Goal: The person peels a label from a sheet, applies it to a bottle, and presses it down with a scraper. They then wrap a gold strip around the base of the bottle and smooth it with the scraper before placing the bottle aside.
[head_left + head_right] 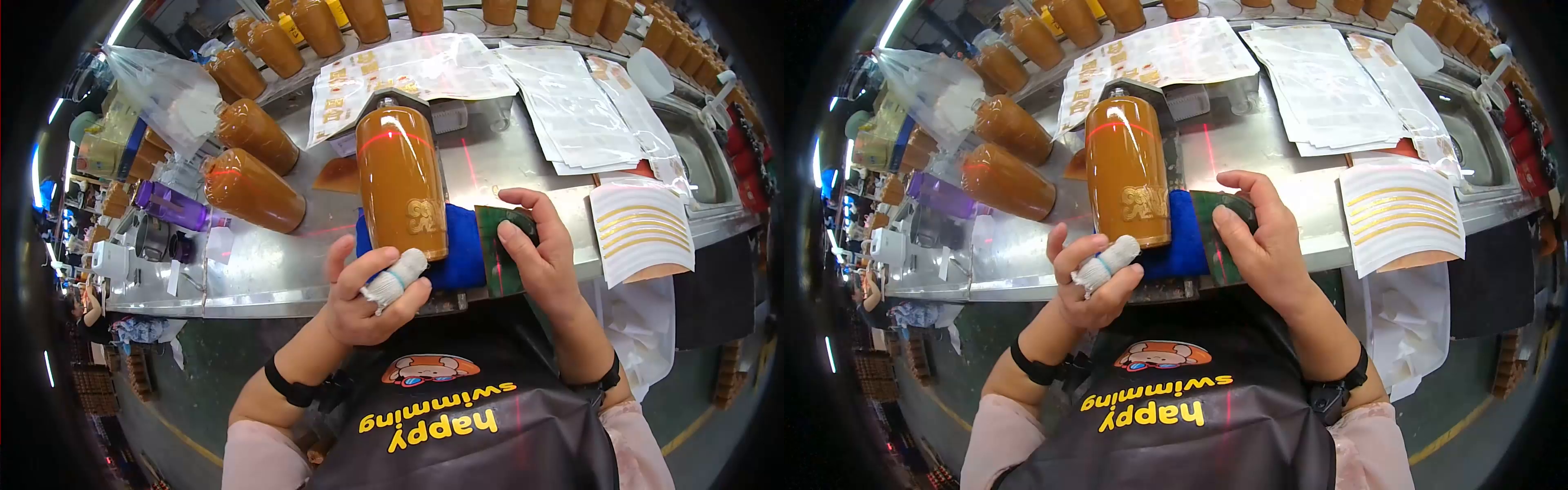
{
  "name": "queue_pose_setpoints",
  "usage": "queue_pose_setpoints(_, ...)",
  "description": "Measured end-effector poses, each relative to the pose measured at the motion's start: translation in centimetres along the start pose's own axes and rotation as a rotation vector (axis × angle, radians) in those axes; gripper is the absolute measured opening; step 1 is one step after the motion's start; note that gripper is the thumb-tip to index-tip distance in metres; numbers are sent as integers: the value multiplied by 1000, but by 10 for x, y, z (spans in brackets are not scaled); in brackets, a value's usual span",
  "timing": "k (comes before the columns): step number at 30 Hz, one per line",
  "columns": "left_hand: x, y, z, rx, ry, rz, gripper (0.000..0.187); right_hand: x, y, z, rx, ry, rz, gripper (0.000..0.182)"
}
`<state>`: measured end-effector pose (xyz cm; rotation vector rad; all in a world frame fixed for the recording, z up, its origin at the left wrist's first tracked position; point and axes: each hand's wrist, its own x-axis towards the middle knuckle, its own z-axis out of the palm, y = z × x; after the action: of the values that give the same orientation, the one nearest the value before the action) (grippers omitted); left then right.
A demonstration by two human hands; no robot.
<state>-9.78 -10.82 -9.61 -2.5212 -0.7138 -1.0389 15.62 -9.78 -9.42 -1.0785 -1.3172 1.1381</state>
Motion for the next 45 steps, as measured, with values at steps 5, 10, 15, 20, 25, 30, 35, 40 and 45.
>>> queue_pose_setpoints(5, 12, -1, 9, -186, 5, -70, 26, -1, -8, 5, 60, -20, 46, 30)
queue_pose_setpoints(10, -2, 2, -1, -255, 75, -397, 24, 0, -3, 4, 27, -46, 68, 28)
queue_pose_setpoints(15, -2, -1, 3, -80, 50, -285, 27, 0, -5, 11, -2, -96, 58, 28)
queue_pose_setpoints(20, 5, -5, 3, -98, 40, -208, 21, 2, -1, 12, 28, -77, 48, 26)
queue_pose_setpoints(25, 10, -6, 3, -79, 17, -167, 21, 3, 1, 14, 14, -89, 28, 26)
queue_pose_setpoints(30, 13, -7, 5, -83, 10, -136, 22, 3, 1, 14, -24, -88, 0, 26)
queue_pose_setpoints(35, 14, -7, 4, -124, -18, -220, 24, 2, 1, 12, -10, -91, 41, 26)
queue_pose_setpoints(40, 13, -7, 10, -80, 2, -177, 34, 2, 3, 10, -28, -90, 24, 26)
queue_pose_setpoints(45, 7, -1, -2, -136, 9, -258, 37, 2, 5, 6, -9, -87, 12, 25)
